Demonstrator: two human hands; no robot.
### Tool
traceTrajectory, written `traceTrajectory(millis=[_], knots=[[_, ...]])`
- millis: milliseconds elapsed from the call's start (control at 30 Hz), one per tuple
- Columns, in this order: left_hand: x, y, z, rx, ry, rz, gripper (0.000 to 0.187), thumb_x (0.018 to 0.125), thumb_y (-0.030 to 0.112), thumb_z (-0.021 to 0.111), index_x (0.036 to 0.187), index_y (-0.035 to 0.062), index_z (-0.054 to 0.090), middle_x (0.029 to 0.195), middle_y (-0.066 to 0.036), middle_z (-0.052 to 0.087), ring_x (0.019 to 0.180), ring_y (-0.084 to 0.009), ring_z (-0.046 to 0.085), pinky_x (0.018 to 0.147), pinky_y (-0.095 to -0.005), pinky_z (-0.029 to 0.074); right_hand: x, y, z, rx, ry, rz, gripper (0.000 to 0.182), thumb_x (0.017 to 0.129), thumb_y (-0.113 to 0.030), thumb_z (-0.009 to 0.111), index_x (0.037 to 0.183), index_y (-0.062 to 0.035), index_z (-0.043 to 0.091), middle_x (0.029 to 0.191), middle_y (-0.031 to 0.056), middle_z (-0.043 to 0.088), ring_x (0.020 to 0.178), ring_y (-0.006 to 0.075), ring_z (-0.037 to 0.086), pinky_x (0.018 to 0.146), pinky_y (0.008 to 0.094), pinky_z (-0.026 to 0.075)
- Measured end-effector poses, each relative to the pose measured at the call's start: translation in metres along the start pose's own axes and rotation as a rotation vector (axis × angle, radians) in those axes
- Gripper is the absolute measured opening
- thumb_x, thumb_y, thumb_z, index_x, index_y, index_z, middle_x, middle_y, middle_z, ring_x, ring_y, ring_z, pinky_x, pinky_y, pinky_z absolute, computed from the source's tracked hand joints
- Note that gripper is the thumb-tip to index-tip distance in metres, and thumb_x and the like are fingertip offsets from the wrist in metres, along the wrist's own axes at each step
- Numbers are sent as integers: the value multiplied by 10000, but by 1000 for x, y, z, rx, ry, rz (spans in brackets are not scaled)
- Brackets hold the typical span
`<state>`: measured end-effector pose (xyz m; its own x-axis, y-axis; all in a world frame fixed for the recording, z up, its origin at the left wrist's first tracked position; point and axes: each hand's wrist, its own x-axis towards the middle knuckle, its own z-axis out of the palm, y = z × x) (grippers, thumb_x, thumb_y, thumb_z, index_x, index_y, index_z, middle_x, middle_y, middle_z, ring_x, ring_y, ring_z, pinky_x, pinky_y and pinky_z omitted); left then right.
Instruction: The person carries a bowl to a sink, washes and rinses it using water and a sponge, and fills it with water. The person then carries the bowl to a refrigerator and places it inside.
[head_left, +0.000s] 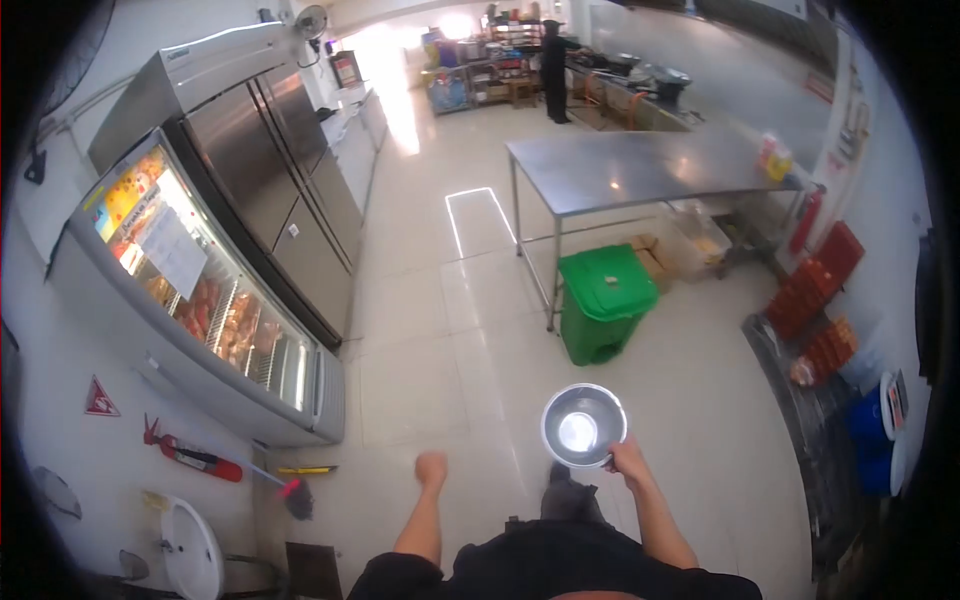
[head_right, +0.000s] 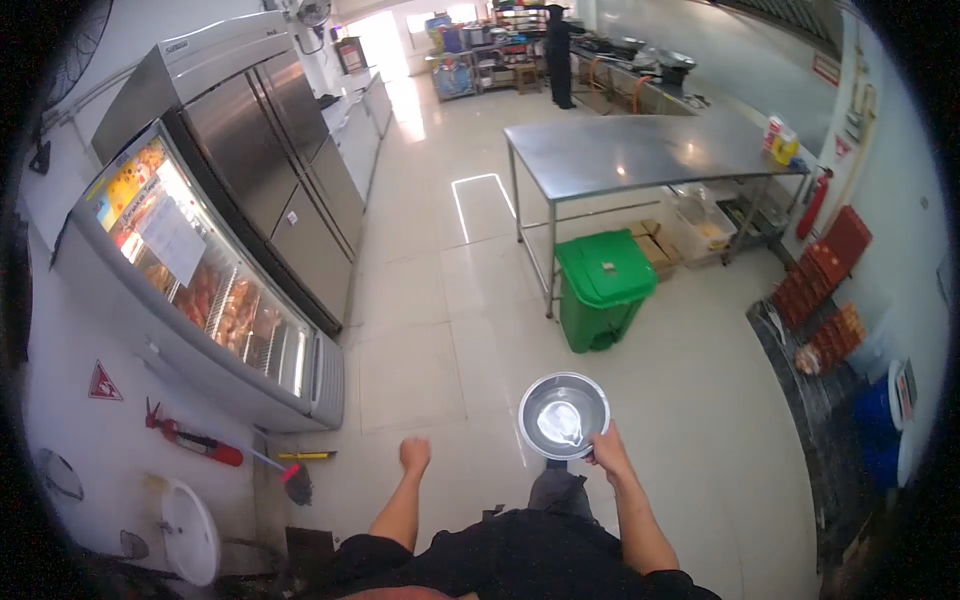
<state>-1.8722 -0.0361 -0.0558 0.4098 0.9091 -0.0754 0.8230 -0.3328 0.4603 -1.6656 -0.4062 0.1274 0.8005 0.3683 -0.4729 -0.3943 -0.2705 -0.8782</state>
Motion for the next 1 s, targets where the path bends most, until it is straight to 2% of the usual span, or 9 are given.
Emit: traceTrajectory(millis=[100, 200, 267, 300, 400, 600, 800, 933, 1000], knots=[[113, 152, -20, -30, 97, 170, 253, 792, 267, 545, 719, 45, 644, 792, -192, 646, 765, -406, 613, 642, -480, 494, 96, -61, 22, 31, -6, -38, 337, 761, -32, 447, 1096, 0, 458, 666, 90, 558, 441, 121, 513, 373, 242, 400], [202, 216, -3, -64, 61, 80, 235, 797, 254, 544, 731, 48, 635, 830, -181, 654, 817, -401, 617, 682, -475, 494, 200, -114, 42, -20, -10, -68, 377, 757, -27, 455, 1134, -9, 452, 681, 91, 562, 452, 121, 520, 373, 239, 402], [257, 171, 47, 100, -101, -83, 218, 788, 184, 515, 843, 47, 676, 905, -187, 664, 876, -365, 638, 759, -437, 515, 280, -134, 55, 0, -52, -72, 435, 753, -17, 459, 1187, -19, 430, 690, 93, 566, 449, 126, 519, 373, 242, 404], [304, 88, 126, 263, -222, -212, 261, 822, 192, 495, 958, 72, 682, 1033, -154, 660, 953, -316, 640, 785, -422, 520, 314, -151, 70, 8, -74, -76, 453, 752, -14, 460, 1204, -20, 415, 692, 95, 565, 448, 129, 518, 373, 245, 405], [309, 27, 100, 208, -528, -410, 239, 822, 184, 498, 941, 66, 669, 992, -146, 652, 901, -305, 632, 741, -422, 509, 407, -228, 106, -9, -69, -59, 520, 751, -13, 471, 1258, -24, 354, 710, 112, 561, 459, 149, 532, 386, 260, 430], [432, 36, 79, 58, -607, -617, 198, 822, 166, 504, 909, 55, 644, 909, -132, 636, 798, -283, 617, 653, -421, 487, 615, -339, 188, -87, -128, -77, 440, 787, -41, 445, 1213, 2, 346, 761, 123, 559, 499, 154, 551, 416, 275, 434], [702, 108, 99, -17, -629, -536, 159, 822, 148, 510, 876, 44, 618, 827, -117, 620, 695, -261, 601, 564, -421, 465, 774, -430, 280, -7, -63, 40, 536, 786, -30, 442, 1301, -26, 298, 801, 131, 559, 496, 145, 540, 420, 266, 438], [976, 183, 134, -243, -540, -294, 136, 823, 136, 514, 854, 36, 600, 772, -107, 609, 627, -246, 590, 506, -421, 450, 874, -501, 328, 60, 20, -21, 553, 788, -43, 445, 1317, -29, 285, 763, 118, 557, 486, 133, 532, 403, 244, 409], [1118, 285, 139, -494, -390, -197, 141, 850, 121, 486, 888, 31, 588, 756, -109, 621, 617, -219, 597, 489, -383, 452, 930, -526, 342, 53, 18, -7, 557, 786, -48, 443, 1321, -26, 286, 760, 114, 557, 486, 131, 532, 403, 244, 409]])
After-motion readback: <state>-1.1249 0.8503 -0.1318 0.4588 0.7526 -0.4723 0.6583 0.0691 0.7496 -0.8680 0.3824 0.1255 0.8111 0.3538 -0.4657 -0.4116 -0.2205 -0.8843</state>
